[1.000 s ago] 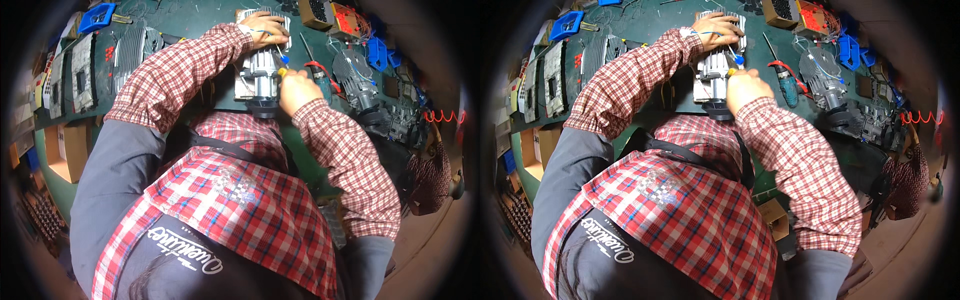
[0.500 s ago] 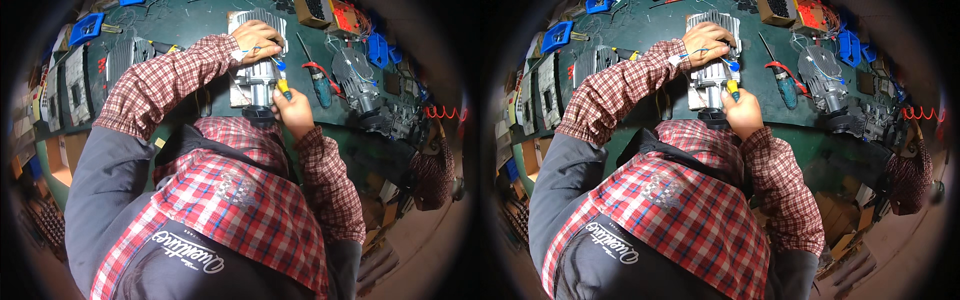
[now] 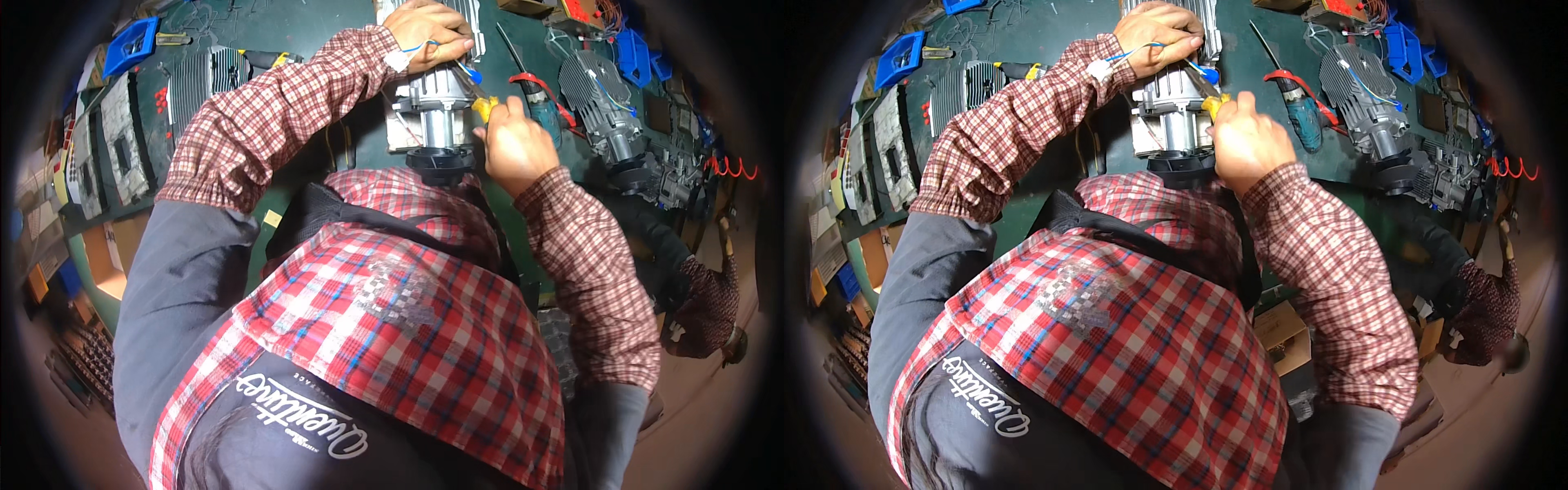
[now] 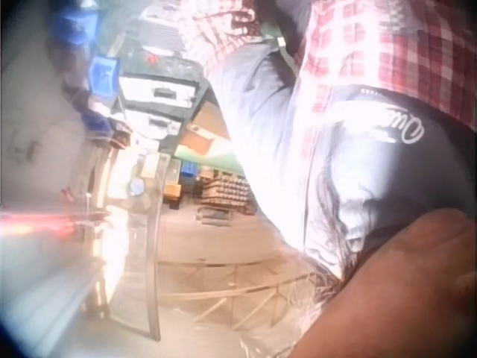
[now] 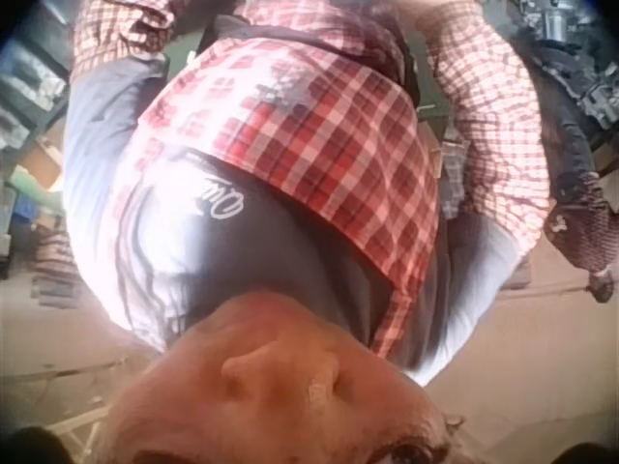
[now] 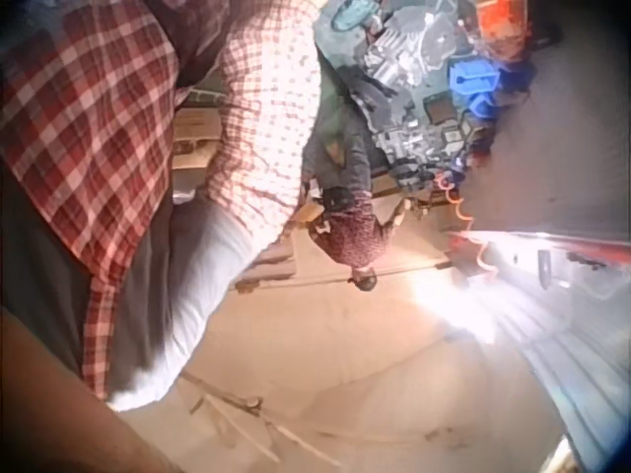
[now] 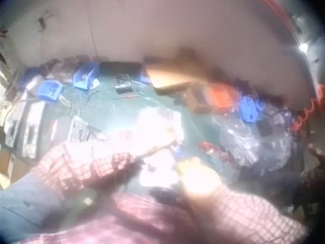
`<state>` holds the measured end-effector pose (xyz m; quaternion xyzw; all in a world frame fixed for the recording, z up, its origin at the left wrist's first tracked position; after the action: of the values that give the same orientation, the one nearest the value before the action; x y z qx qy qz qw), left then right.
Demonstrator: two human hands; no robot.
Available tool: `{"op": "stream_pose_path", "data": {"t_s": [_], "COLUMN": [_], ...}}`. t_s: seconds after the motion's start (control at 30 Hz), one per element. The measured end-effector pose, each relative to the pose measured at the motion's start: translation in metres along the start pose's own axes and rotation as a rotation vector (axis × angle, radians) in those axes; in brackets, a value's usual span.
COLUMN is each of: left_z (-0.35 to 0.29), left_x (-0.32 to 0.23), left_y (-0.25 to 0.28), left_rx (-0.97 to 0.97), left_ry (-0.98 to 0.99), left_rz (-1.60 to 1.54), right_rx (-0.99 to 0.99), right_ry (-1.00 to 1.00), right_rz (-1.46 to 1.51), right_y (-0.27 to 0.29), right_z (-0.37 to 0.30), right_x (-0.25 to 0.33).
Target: The person assembles a silver finned electronic component on a green workbench. They connect wires, insert screws, and use a cordless drill to tighten fasteners. The person also picks up a small metal piece from a box and places it on the component before continuing to secure it with the drill.
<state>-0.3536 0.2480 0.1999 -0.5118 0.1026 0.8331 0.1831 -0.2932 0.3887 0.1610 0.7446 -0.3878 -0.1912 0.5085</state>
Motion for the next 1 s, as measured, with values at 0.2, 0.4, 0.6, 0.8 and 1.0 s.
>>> {"op": "stream_pose_path", "data": {"t_s": [0.2,0.4,0.6,0.8,1.0], "left_z": [-0.002,-0.022,-0.021,-0.016,-0.019], "left_x": [-0.011,0.071,0.065,0.081,0.061], "left_y": [0.002,-0.006,0.007,0.015,-0.002], "left_rx": [-0.049,0.202,0.142,-0.016,0.208], "left_ry": [-0.087,-0.024,0.027,0.17,-0.049], "left_rz": [0.157,1.009,0.747,0.621,0.872], "right_rx": [0.21,0.037,-0.016,-0.048,-0.117], "right_ry": [-0.251,-0.291,-0.23,-0.186,-0.189], "right_rz": [0.07,0.428,0.635,0.848,0.889], "right_y": [0.003,-0.009,-0.026,-0.04,-0.043], "right_z": [0.011,-0.002,-0.01,-0.002,-0.001], "right_x": [0.022,0.014,-0.015,-0.025,-0.015]}}
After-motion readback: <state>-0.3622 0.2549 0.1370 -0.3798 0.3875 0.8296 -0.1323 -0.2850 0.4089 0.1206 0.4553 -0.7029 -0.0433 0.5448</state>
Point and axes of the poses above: each hand's wrist, its own z-axis towards the middle knuckle, its own y-axis out of the back of the hand, x = y × z, the point moved 9 cm from there along z, towards the middle knuckle, and after that the axes turned 6 degrees about x, right-handed, at the moved point
